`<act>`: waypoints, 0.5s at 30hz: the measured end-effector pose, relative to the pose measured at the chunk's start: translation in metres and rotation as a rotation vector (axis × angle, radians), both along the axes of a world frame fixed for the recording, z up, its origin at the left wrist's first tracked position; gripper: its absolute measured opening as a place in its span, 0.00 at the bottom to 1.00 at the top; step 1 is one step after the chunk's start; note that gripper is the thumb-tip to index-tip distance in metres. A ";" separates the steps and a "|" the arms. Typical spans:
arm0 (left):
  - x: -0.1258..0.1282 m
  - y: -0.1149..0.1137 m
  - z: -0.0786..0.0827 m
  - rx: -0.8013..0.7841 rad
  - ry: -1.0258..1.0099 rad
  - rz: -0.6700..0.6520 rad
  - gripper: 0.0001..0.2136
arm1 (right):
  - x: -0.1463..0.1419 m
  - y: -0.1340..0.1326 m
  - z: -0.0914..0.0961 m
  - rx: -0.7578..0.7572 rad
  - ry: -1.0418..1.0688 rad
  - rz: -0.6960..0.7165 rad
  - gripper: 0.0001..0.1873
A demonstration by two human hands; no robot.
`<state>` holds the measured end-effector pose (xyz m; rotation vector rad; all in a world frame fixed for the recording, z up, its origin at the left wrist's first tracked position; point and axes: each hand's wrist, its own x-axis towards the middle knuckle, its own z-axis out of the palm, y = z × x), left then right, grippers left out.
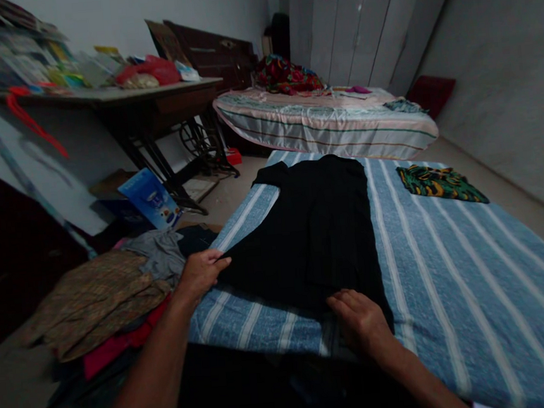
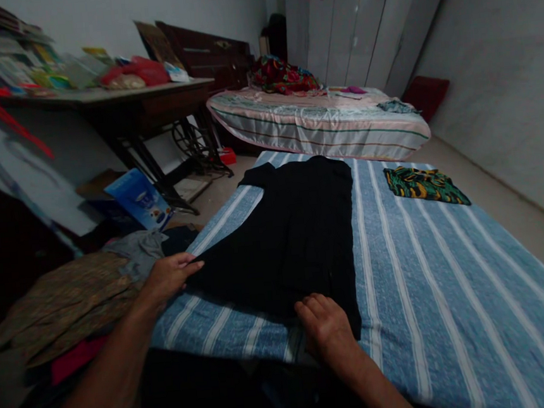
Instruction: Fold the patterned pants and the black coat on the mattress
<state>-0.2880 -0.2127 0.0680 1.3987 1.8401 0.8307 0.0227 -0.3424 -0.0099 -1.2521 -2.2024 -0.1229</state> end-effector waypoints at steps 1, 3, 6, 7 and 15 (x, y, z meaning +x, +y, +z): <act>0.000 0.000 -0.003 -0.014 0.006 -0.009 0.13 | -0.001 -0.001 -0.001 0.004 -0.019 0.000 0.18; -0.001 0.000 -0.010 -0.032 0.027 -0.018 0.12 | -0.005 -0.002 -0.004 0.038 -0.056 -0.004 0.18; -0.005 0.001 -0.016 -0.046 0.043 -0.023 0.14 | -0.009 -0.003 -0.011 0.128 -0.069 -0.022 0.16; -0.007 0.002 -0.017 -0.048 0.045 -0.034 0.14 | -0.010 -0.003 -0.014 0.150 -0.067 -0.028 0.15; -0.016 0.006 -0.018 -0.004 0.430 -0.140 0.11 | -0.015 0.001 -0.012 0.289 -0.080 -0.055 0.19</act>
